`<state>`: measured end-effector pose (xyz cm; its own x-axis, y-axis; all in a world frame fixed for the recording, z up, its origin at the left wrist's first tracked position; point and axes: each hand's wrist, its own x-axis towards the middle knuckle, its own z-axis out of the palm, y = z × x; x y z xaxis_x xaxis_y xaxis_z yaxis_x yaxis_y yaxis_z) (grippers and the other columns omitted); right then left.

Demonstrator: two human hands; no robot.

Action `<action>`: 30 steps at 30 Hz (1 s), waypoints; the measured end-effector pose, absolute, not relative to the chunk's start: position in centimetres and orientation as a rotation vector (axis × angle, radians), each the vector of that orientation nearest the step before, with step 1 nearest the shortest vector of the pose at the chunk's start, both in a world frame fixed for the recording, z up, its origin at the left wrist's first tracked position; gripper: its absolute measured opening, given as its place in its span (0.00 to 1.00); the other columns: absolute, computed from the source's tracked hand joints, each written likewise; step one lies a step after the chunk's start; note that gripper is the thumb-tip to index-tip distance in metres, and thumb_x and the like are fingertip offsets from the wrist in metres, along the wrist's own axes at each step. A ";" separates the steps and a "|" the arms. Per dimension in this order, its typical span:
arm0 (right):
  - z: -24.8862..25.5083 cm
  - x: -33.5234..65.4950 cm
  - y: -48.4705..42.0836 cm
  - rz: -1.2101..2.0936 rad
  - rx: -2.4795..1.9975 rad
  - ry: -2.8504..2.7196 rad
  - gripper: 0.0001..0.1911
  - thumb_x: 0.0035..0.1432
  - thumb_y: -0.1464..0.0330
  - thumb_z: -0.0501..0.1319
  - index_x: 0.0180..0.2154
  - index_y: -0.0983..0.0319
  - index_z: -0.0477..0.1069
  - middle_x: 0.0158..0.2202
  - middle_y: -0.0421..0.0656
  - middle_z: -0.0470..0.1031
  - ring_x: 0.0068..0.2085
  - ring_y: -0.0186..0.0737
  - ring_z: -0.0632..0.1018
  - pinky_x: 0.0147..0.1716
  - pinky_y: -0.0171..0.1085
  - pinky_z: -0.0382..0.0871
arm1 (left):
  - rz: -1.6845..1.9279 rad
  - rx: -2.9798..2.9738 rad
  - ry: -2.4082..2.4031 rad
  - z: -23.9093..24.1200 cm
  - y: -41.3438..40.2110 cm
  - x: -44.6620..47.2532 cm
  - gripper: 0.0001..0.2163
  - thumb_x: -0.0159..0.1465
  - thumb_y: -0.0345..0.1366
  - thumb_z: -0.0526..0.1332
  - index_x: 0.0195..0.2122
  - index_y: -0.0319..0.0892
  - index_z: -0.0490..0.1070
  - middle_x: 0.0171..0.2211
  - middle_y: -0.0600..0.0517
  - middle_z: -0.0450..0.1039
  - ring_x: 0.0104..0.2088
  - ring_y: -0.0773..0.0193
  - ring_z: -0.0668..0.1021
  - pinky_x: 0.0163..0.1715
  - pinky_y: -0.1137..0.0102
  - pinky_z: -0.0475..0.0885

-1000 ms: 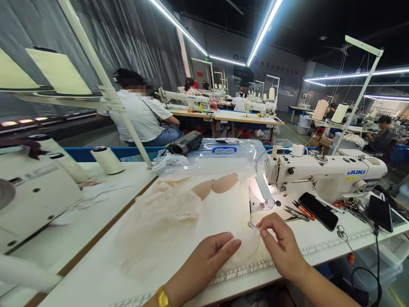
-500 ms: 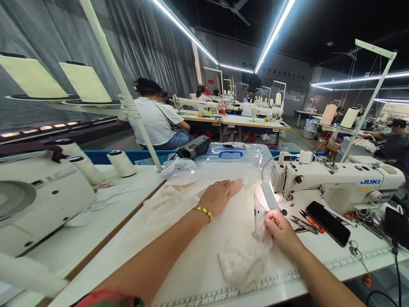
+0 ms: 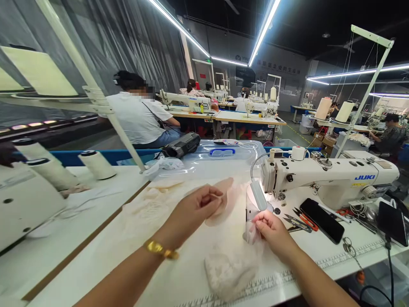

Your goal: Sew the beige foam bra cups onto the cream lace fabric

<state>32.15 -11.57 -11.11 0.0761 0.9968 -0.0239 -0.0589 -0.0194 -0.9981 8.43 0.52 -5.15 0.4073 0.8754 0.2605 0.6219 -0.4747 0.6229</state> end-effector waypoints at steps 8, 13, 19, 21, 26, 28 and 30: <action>-10.8 32.0 -12.7 1.167 -1.154 -1.190 0.25 0.58 0.45 0.70 0.39 0.60 0.72 0.28 0.36 0.70 0.30 0.38 0.73 0.34 0.37 0.67 | 0.594 1.651 1.004 -8.1 -9.1 10.1 0.17 0.62 0.54 0.64 0.38 0.44 0.71 0.25 0.56 0.71 0.26 0.61 0.73 0.26 0.70 0.65; -8.2 31.6 -16.0 0.712 -1.176 -1.639 0.05 0.68 0.64 0.63 0.41 0.58 0.76 0.34 0.39 0.77 0.35 0.38 0.76 0.38 0.36 0.69 | 0.728 2.052 0.791 -3.8 -10.0 11.2 0.24 0.62 0.46 0.67 0.59 0.46 0.71 0.59 0.43 0.74 0.58 0.47 0.75 0.60 0.53 0.69; -4.1 32.4 -18.2 0.299 -1.054 -1.797 0.05 0.69 0.70 0.64 0.43 0.54 0.77 0.32 0.36 0.80 0.31 0.34 0.78 0.33 0.31 0.71 | 0.270 1.938 0.535 -2.2 -8.9 11.4 0.16 0.57 0.49 0.68 0.40 0.43 0.74 0.34 0.54 0.74 0.36 0.59 0.77 0.39 0.67 0.74; -3.8 32.5 -18.0 0.174 -1.114 -1.718 0.05 0.68 0.71 0.65 0.43 0.54 0.77 0.28 0.34 0.76 0.27 0.34 0.75 0.29 0.31 0.70 | 0.248 1.927 0.586 -2.6 -8.2 11.0 0.16 0.59 0.52 0.65 0.32 0.42 0.70 0.28 0.56 0.69 0.30 0.62 0.73 0.29 0.71 0.69; -5.0 30.8 -16.5 -0.023 -1.084 -1.657 0.12 0.70 0.74 0.61 0.51 0.56 0.72 0.38 0.38 0.81 0.26 0.33 0.75 0.25 0.31 0.70 | 0.738 2.264 0.857 -2.7 -5.7 8.6 0.02 0.63 0.36 0.61 0.35 0.45 0.70 0.26 0.58 0.66 0.28 0.63 0.70 0.29 0.71 0.63; -6.1 30.2 -15.3 -0.129 -1.050 -1.714 0.13 0.71 0.76 0.57 0.54 0.58 0.70 0.40 0.41 0.81 0.32 0.35 0.78 0.29 0.32 0.71 | 1.080 2.608 0.816 -2.9 -4.6 7.7 0.05 0.66 0.31 0.59 0.39 0.46 0.73 0.29 0.56 0.73 0.30 0.61 0.74 0.34 0.68 0.69; -7.5 30.4 -13.9 -0.320 -1.020 -1.832 0.13 0.71 0.78 0.54 0.51 0.59 0.71 0.38 0.42 0.81 0.36 0.38 0.79 0.33 0.35 0.70 | 1.215 2.933 0.649 -3.8 -4.1 7.2 0.09 0.68 0.26 0.56 0.39 0.47 0.73 0.30 0.54 0.75 0.31 0.60 0.75 0.41 0.64 0.71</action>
<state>30.38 -13.86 -7.53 -0.1709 0.5040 0.8466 0.7614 0.6130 -0.2112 7.15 -4.08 -3.83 0.6392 0.3249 0.6970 0.3989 -0.9150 0.0607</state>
